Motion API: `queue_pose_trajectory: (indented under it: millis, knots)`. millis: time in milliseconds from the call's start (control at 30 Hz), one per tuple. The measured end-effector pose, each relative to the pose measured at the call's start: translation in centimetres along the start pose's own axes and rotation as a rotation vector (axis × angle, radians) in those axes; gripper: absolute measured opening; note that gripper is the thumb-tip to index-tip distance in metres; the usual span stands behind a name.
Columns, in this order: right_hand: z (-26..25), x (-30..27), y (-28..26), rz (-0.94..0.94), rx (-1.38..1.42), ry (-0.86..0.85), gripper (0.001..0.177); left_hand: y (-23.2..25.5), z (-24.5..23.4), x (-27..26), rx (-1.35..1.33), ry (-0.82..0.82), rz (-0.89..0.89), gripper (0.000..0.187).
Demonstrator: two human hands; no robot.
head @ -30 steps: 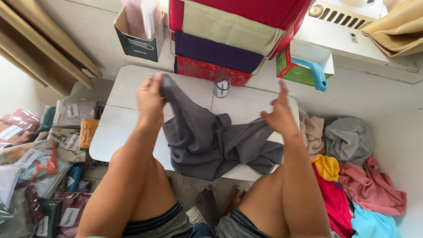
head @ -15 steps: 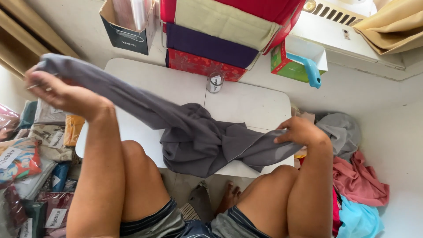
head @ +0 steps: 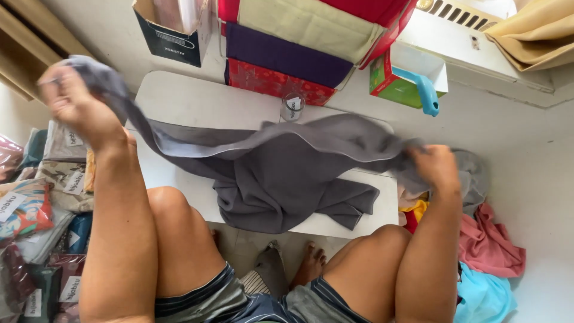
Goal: The person removes a hijab from its packaging, unfolds and smooths it, folds it into a neat rectangle, and then cleans it using a lint roller.
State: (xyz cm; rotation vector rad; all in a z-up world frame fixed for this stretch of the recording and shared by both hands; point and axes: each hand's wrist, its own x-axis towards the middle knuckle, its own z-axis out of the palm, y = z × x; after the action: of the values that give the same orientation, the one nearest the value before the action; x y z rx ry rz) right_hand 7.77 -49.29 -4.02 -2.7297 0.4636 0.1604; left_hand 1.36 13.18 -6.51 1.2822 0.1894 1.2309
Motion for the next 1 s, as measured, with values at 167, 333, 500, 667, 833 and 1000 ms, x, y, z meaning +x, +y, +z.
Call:
queue_pose_trajectory:
  millis: [167, 333, 500, 667, 833, 1000]
  knots:
    - [-1.1, -5.1, -5.5, -0.207, -0.077, -0.334, 0.028, 0.9, 2.2, -3.2, 0.594, -0.473, -0.113, 0.011]
    - [1.2, -5.9, -7.6, -0.294, 0.102, -0.519, 0.031, 3.4, 5.5, -6.3, 0.963, -0.983, -0.402, 0.030]
    - [6.7, -5.3, -10.3, -0.212, 0.738, -0.612, 0.037, 9.5, 10.7, -12.5, 0.502, -1.169, -0.491, 0.026]
    - [8.5, -7.1, -14.5, -0.110, 1.114, -0.672, 0.026, 8.4, 12.7, -17.6, 0.376, -1.054, -0.365, 0.019]
    - [9.6, -7.9, -16.3, -0.079, 1.283, -0.691, 0.019, 7.5, 13.1, -18.3, 0.315, -0.962, -0.404, 0.019]
    - [9.8, -8.5, -17.2, -0.182, 1.251, -0.732, 0.016, 6.8, 13.3, -17.5, 0.315, -0.999, -0.224, 0.006]
